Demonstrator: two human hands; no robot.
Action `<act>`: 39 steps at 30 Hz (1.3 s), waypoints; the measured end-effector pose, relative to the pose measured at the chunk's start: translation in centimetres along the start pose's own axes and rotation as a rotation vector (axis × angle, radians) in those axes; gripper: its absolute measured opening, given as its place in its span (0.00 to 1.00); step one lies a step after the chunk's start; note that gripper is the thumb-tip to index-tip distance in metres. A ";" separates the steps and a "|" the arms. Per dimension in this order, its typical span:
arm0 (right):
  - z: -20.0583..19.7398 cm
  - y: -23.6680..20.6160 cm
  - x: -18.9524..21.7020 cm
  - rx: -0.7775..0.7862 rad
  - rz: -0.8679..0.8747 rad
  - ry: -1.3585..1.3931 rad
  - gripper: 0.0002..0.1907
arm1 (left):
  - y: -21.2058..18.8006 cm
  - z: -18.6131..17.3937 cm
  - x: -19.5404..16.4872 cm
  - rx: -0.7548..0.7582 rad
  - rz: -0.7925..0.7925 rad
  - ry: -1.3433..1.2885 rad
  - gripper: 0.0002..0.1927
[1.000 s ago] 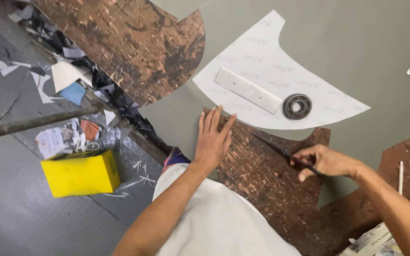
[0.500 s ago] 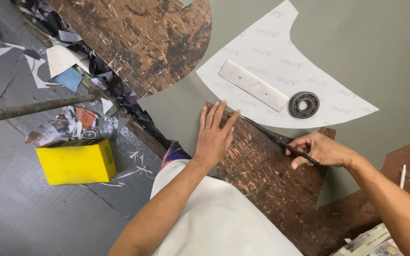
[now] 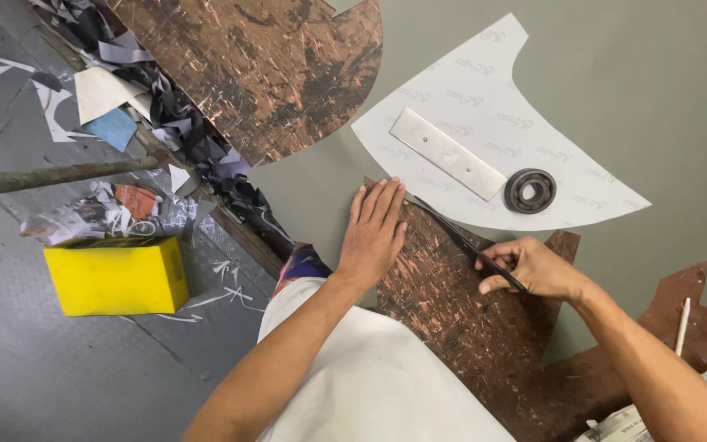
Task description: The person places a paper template on a gray sheet and secures it with a weight and ruler. They then use scissors to cut the gray material along the template's edge. After cutting, the person removes the template and scrap pieces from the work surface.
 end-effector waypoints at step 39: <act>3.2 2.0 6.0 -0.115 0.041 -0.126 0.30 | 0.8 -5.4 7.2 -0.087 -0.075 -0.001 0.23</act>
Point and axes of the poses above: each hand's wrist, its own y-axis towards the middle knuckle, its own z-axis out of the palm, x = y × z, the point moved 2 cm from there along y, towards the middle knuckle, and after that the axes turned 6 degrees about x, right-handed, at the moved point
